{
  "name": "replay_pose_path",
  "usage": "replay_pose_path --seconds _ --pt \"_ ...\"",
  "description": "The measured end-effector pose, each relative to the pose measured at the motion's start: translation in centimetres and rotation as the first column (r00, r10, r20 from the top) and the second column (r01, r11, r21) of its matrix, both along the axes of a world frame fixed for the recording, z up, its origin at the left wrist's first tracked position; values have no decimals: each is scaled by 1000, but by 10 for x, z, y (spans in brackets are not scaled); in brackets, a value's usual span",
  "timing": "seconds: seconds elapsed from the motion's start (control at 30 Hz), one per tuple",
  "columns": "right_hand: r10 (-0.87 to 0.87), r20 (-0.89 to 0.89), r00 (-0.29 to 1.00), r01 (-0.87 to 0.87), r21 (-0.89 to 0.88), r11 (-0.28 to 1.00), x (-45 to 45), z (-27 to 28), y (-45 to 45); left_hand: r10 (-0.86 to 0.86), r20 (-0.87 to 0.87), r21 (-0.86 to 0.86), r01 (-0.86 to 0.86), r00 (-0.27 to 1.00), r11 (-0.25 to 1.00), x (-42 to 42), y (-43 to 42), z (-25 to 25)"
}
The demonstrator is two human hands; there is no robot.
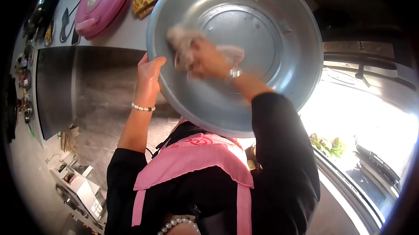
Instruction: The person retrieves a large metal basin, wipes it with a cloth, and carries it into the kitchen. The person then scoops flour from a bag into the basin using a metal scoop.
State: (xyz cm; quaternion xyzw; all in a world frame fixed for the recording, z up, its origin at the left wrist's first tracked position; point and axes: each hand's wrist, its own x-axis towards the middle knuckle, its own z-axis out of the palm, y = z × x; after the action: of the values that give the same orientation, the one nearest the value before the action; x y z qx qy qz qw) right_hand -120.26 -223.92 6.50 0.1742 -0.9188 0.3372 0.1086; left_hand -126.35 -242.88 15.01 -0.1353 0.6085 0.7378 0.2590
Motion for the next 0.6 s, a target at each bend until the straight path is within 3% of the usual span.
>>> replay_pose_path --seconds 0.03,0.07,0.1,0.2,0.23,0.37,0.4,0.43,0.47,0.5,0.57,0.6 --pt "53 184 982 -40 -75 996 26 20 -18 12 -15 17 -11 1000 1000 -2 -1 -3" --pt "156 261 953 -117 -159 980 47 20 -19 2 -31 35 0 1000 999 -3 -1 -4" --pt "209 205 956 -167 -202 965 64 27 -17 -3 -46 52 6 999 999 -4 -2 -4" --pt "299 282 912 -299 -45 953 40 37 -2 -3 -77 111 12 997 994 -3 -7 -10" --pt "238 130 963 -244 34 969 15 23 8 -10 -88 140 23 996 990 -3 -5 -11" --pt "-75 -43 996 81 160 984 -56 11 105 34 36 -88 -31 999 996 -4 9 13" --pt "-254 87 963 212 339 917 -44 37 133 24 35 -89 -21 999 996 -4 9 11" --pt "-408 78 910 357 357 863 -28 31 175 15 34 -86 -12 999 996 -3 8 10" --pt "-289 42 956 259 337 905 -3 36 207 11 33 -79 -8 999 997 -4 6 10" --pt "-322 39 946 267 472 840 23 27 225 0 30 -84 3 1000 997 -5 4 10" --pt "-475 -15 880 442 396 805 70 31 195 -24 26 -91 26 999 996 -5 3 9" --pt "-470 -14 883 435 404 805 87 34 177 -4 34 -51 6 999 999 -3 3 10"
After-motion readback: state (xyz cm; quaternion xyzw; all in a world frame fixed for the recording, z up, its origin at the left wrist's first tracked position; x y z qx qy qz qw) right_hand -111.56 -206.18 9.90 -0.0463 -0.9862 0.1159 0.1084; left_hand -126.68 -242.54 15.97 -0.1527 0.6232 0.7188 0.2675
